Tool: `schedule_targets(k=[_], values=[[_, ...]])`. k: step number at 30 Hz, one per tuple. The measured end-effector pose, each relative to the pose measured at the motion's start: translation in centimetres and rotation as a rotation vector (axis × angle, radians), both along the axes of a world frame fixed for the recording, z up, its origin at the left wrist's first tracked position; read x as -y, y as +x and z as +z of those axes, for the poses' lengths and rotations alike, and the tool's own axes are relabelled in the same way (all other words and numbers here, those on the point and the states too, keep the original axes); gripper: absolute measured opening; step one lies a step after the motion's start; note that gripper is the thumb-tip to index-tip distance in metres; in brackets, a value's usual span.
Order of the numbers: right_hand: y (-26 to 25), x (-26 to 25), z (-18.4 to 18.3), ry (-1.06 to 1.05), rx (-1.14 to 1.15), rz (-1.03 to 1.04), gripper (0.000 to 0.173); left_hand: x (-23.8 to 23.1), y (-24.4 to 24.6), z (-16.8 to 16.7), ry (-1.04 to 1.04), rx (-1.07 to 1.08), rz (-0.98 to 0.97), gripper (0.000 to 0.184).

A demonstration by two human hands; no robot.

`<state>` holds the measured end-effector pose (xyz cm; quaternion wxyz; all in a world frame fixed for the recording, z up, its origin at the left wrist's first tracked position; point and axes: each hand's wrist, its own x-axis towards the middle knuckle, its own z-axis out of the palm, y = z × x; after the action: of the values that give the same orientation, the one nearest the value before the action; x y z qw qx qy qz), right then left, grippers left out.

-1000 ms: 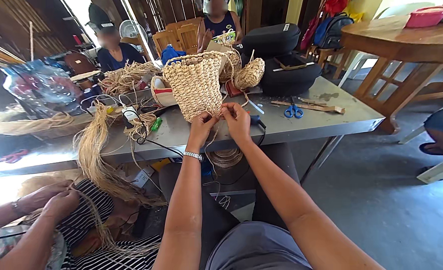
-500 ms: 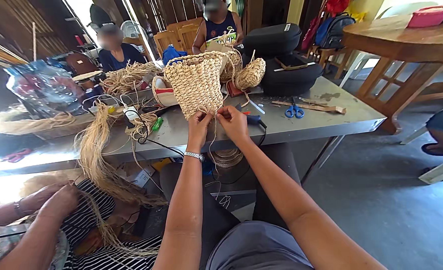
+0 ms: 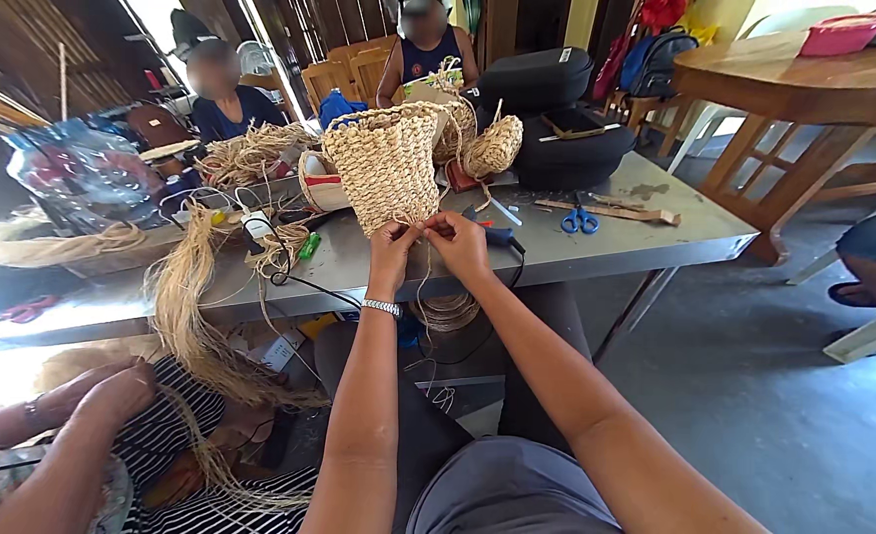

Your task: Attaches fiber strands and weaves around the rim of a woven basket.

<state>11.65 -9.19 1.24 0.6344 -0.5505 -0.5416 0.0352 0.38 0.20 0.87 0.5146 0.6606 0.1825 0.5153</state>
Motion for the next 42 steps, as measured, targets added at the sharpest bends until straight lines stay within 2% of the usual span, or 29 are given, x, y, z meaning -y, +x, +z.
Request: schedule_targets(k=[10,26,37,42], values=[[0.08,0.07,0.07,-0.023,0.025,-0.023,0.014,-0.01,0.01,0.01,-0.01,-0.019,0.006,0.011],[-0.19,0.16,0.22,-0.084,0.055,-0.03,0.018,-0.02,-0.08,0.14,0.003,-0.065,0.029,0.012],[-0.09,-0.03,0.2,-0.056,0.034,-0.016,0.016,0.01,-0.04,0.09,-0.018,-0.022,0.015,0.01],[-0.13,-0.26,0.01,-0.046,0.04,0.016,0.022,0.07,-0.01,0.13,-0.025,-0.004,0.017,0.01]])
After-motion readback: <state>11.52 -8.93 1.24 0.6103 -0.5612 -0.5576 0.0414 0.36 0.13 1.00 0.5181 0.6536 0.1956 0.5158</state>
